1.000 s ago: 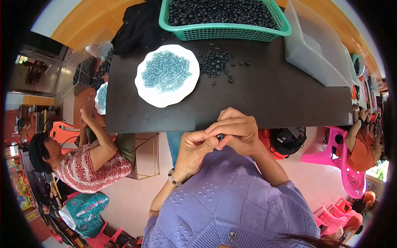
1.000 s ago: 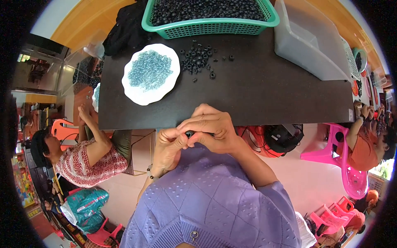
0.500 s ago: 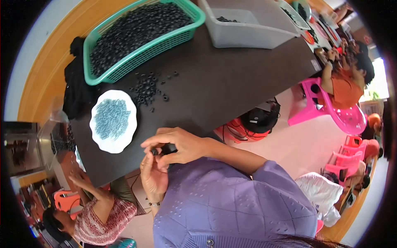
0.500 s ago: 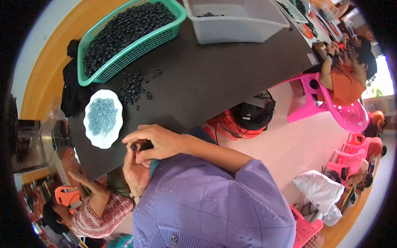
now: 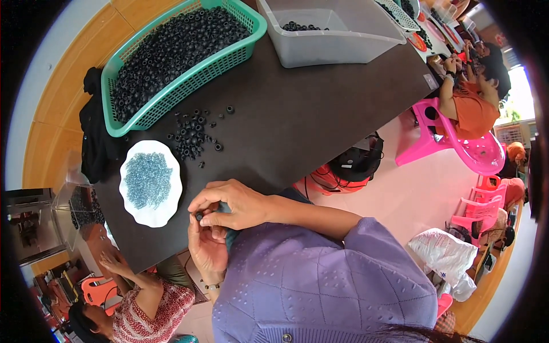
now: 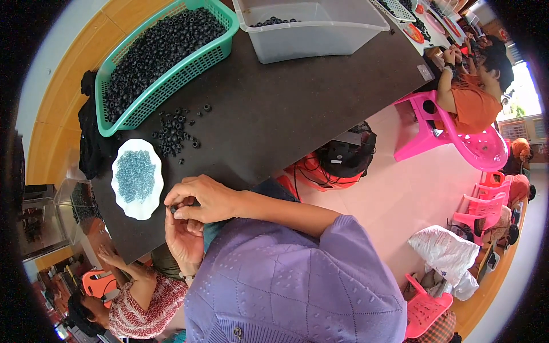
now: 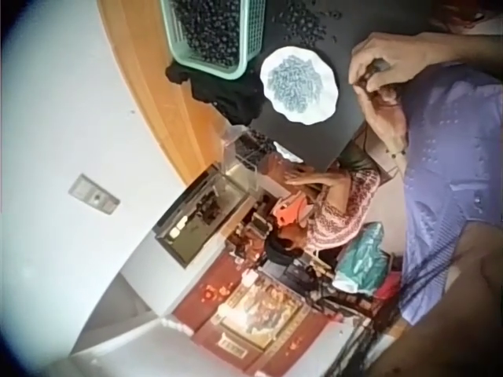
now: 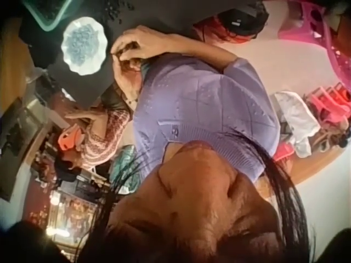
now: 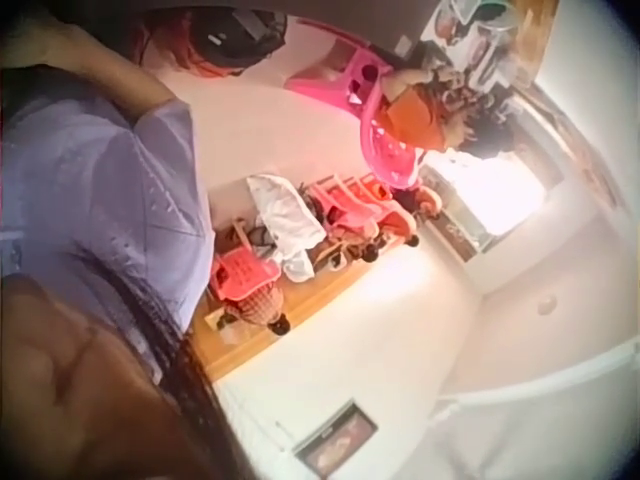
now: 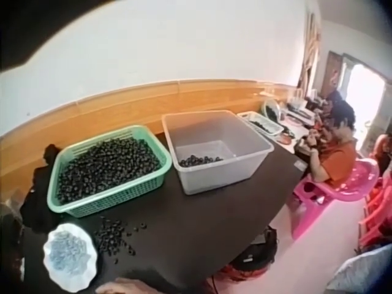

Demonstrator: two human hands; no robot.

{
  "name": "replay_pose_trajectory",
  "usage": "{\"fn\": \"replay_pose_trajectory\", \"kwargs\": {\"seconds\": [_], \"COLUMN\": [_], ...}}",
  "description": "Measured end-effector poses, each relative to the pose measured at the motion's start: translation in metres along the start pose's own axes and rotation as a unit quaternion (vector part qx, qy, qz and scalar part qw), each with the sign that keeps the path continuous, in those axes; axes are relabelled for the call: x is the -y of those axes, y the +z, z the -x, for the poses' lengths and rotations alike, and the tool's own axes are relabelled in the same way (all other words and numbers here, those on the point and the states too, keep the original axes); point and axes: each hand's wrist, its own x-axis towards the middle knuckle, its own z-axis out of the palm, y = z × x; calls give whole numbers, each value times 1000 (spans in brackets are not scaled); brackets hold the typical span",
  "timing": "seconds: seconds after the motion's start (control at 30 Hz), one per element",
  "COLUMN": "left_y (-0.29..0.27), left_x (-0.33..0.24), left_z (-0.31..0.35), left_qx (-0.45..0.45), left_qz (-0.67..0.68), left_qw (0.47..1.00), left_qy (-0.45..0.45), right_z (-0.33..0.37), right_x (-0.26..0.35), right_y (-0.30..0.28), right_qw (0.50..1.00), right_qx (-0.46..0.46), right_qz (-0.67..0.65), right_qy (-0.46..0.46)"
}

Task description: Manually sorting and inspecting small black components on a workstation table.

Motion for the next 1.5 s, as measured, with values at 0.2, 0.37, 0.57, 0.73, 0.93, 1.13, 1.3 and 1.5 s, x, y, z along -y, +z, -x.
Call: {"fn": "replay_pose_trajectory", "kwargs": {"seconds": [0.2,0.37,0.57,0.73,0.93,1.13,1.3,1.5], "left_y": [-1,-7,-6,-7,-9,-10,-9,-8], "left_x": [-1,1,1,3,3,2,2,2], "left_z": [-1,0,2,1,-2,1,1,1], "left_qx": [6,29,18,32,44,42,33,23], "left_qz": [2,-28,-34,-67,-85,-96,-99,-96], "left_qw": [1000,999,999,997,995,994,994,995], "left_qy": [-19,-10,-5,13,10,10,5,-1], "right_z": [-3,-9,-29,-49,-70,-79,-75,-76], "right_x": [1,8,25,48,71,96,79,62], "right_y": [1,-8,-39,-81,-122,-175,-230,-216], "right_qw": [999,998,991,973,940,829,689,695], "right_qx": [-4,-17,-101,-169,-260,-383,-423,-406], "right_qz": [29,33,86,143,182,357,588,583], "right_qy": [34,42,-10,-69,-126,-196,-44,-108]}}
